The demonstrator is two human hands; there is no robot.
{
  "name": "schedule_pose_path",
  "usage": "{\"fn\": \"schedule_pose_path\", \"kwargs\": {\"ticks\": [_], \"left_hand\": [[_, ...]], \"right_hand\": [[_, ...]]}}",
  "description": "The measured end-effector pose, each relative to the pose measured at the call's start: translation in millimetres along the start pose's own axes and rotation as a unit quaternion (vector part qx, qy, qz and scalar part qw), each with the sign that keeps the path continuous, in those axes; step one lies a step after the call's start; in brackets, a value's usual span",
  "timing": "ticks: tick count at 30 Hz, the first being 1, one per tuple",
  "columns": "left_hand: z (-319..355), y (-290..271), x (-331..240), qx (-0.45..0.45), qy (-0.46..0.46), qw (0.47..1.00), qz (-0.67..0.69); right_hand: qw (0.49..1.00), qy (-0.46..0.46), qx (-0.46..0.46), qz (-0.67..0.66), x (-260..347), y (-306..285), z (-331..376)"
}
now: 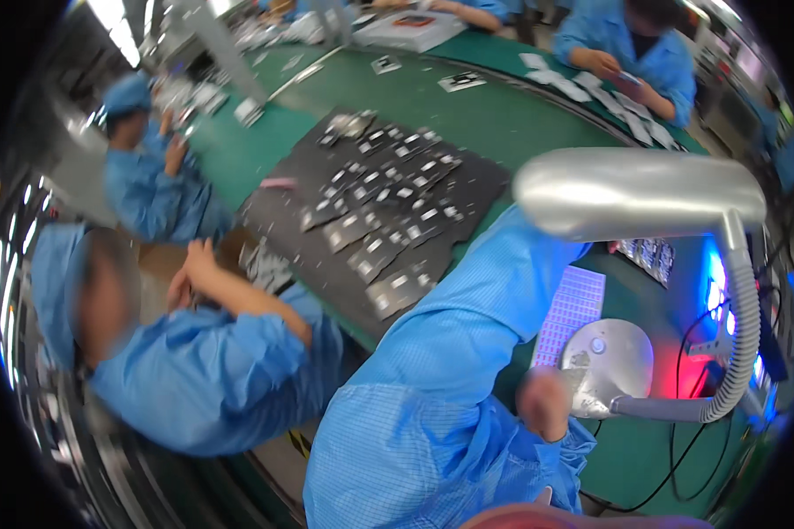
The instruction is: Inspecting and processing printed circuit boards at an assembly station.
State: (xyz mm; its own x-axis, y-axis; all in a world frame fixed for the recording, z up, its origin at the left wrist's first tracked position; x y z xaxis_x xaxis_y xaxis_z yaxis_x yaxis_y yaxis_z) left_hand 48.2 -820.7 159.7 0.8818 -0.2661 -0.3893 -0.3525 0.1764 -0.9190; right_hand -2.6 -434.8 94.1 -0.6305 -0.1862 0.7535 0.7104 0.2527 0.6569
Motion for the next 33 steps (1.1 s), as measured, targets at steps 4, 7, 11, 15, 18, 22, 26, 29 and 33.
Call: {"fn": "schedule_pose_path", "kwargs": {"ticks": [4,7,11,15,18,22,26,29,33], "left_hand": [[56.0,-24.3,39.6,0.01,-0.04,0.998,0.041],[102.6,-32.8,55.0,0.021,-0.059,0.994,0.089],[163.8,-58.5,71.1,0.021,-0.067,0.984,0.165],[214.2,-67.5,99.0,0.007,-0.08,0.965,0.249],[237.9,-51.6,121.4,-0.01,-0.084,0.937,0.338],[222.7,-30.1,98.1,-0.04,-0.079,0.9,0.427],[222.4,-0.8,89.3,-0.057,-0.067,0.858,0.506],[214.6,10.3,77.5,-0.061,-0.06,0.824,0.56],[202.6,12.4,91.0,-0.058,-0.024,0.776,0.627]], "right_hand": [[0.997,-0.004,-0.017,0.074,1.6,0.0,-6.6],[0.99,-0.008,-0.002,0.143,0.0,0.1,-11.8],[0.98,-0.083,-0.029,0.181,-1.2,-1.1,-13.4],[0.961,-0.099,-0.001,0.26,-4.7,50.9,-19.5],[0.955,-0.104,-0.011,0.278,-4.4,13.3,-21.2],[0.957,-0.09,-0.013,0.276,-3.8,29.3,-23.9],[0.952,-0.077,-0.042,0.294,-10.2,24.9,-31.0],[0.956,-0.058,-0.025,0.288,-16.9,28.2,-31.3],[0.92,-0.108,-0.125,0.356,-16.5,29.8,-37.2]]}}
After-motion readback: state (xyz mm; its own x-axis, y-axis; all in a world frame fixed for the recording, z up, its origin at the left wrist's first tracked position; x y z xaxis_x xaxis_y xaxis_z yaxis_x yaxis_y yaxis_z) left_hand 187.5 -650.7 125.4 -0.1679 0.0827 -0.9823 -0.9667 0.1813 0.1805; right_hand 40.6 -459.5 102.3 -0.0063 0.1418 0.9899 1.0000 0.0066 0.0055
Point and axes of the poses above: each hand's wrist, its own z-axis away from the middle knuckle, its own y-axis out of the palm, x = y × z, the point moved 3 cm from there along -z, towards the middle knuckle, and after that the axes turned 12 degrees about -y, right-handed, at the moved point
